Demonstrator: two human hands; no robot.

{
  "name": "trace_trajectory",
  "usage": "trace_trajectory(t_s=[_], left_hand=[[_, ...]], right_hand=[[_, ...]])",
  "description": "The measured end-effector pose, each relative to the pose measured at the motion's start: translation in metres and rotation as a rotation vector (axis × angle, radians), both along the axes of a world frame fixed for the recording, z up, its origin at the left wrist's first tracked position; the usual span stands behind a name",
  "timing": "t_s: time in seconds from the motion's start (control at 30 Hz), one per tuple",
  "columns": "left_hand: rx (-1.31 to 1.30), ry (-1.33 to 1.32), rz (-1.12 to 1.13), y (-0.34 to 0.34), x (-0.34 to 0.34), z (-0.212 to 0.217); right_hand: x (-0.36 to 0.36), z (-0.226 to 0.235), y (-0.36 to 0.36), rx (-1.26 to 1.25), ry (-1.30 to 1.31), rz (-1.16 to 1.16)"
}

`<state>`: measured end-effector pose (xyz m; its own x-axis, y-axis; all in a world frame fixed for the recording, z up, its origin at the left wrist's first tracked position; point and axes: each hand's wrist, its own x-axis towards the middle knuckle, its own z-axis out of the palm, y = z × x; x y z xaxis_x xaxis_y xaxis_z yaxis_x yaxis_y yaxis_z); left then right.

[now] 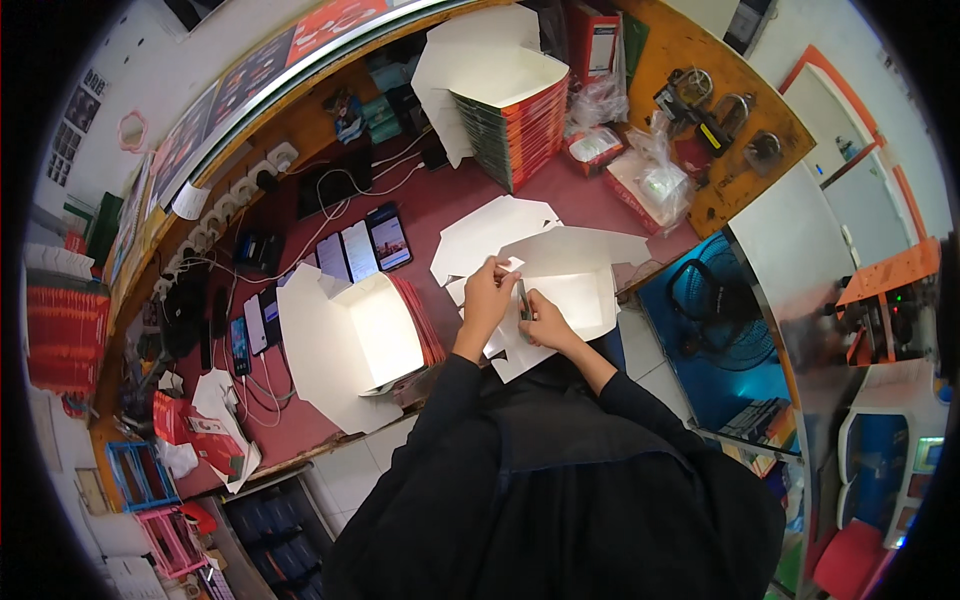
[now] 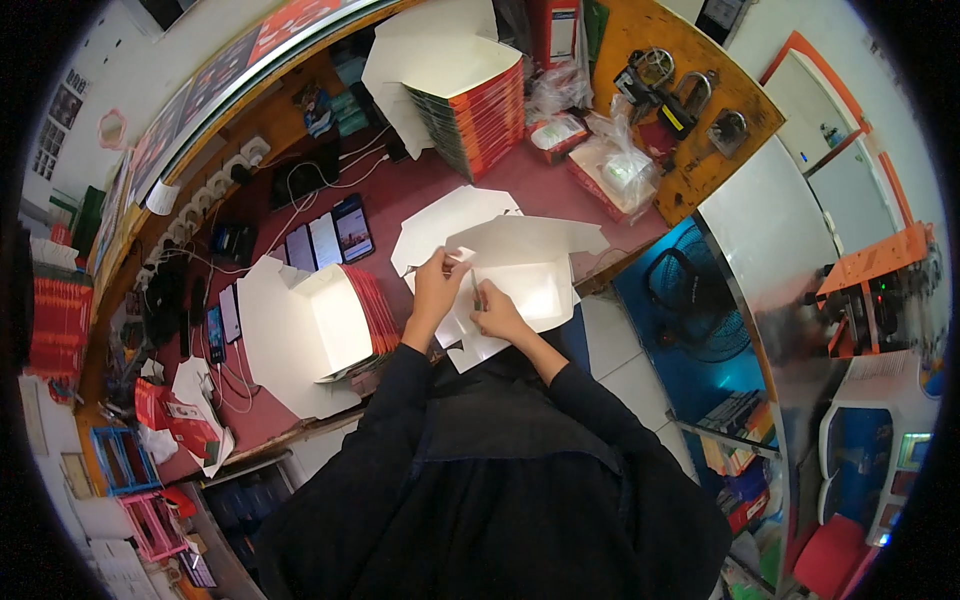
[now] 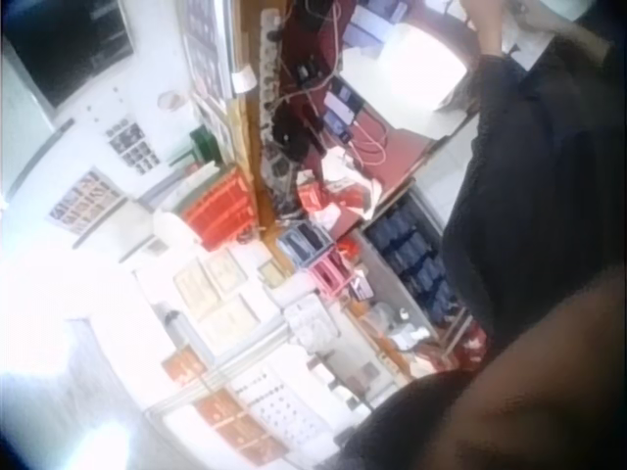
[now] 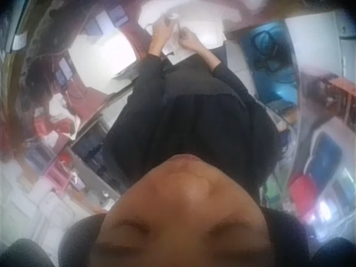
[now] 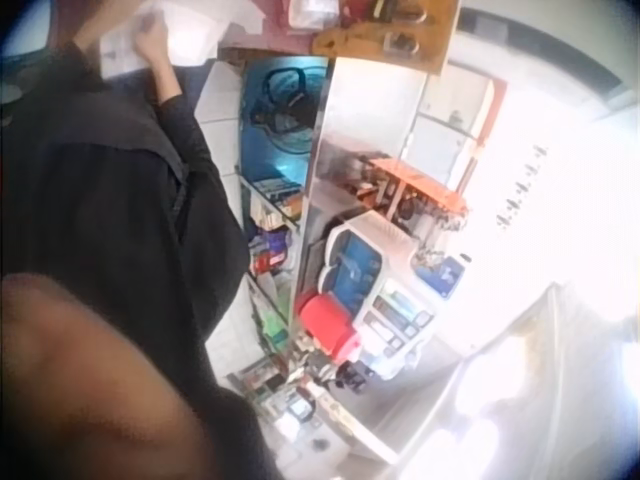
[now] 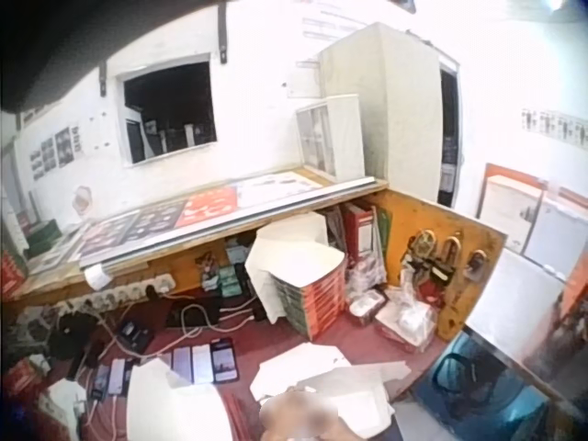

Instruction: The person assembles cardboard food containers by hand on a counter. They fold the flaps of the white and red cardboard sheets to create several open-topped boxes, placing each completed box on a stack.

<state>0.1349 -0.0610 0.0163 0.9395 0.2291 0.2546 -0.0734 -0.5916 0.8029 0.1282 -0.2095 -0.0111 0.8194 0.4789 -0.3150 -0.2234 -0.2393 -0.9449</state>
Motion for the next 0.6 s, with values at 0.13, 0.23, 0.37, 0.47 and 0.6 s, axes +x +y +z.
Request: trace_trajectory(t_s=[0.13,0.23,0.37,0.47,0.6], left_hand=[[-0.089,0.034,-0.064,-0.007,-0.016,-0.013],[-0.048,0.059,-0.089,-0.024,-0.035,-0.005],[-0.376,0.199,-0.003,-0.022,-0.043,-0.006],[-0.365,0.214,0.004,-0.023,-0.051,-0.005],[-0.079,-0.076,-0.052,-0.034,-0.051,-0.006]], right_hand=[[-0.005,-0.004,0.007,-0.117,-0.238,-0.107],[-0.013,-0.03,0.016,-0.213,-0.514,-0.223],[-0.01,-0.043,0.017,-0.25,-0.508,-0.166],[-0.013,-0.036,0.019,-0.24,-0.505,-0.09],[0.001,-0.067,0.007,-0.365,-1.029,-0.06]])
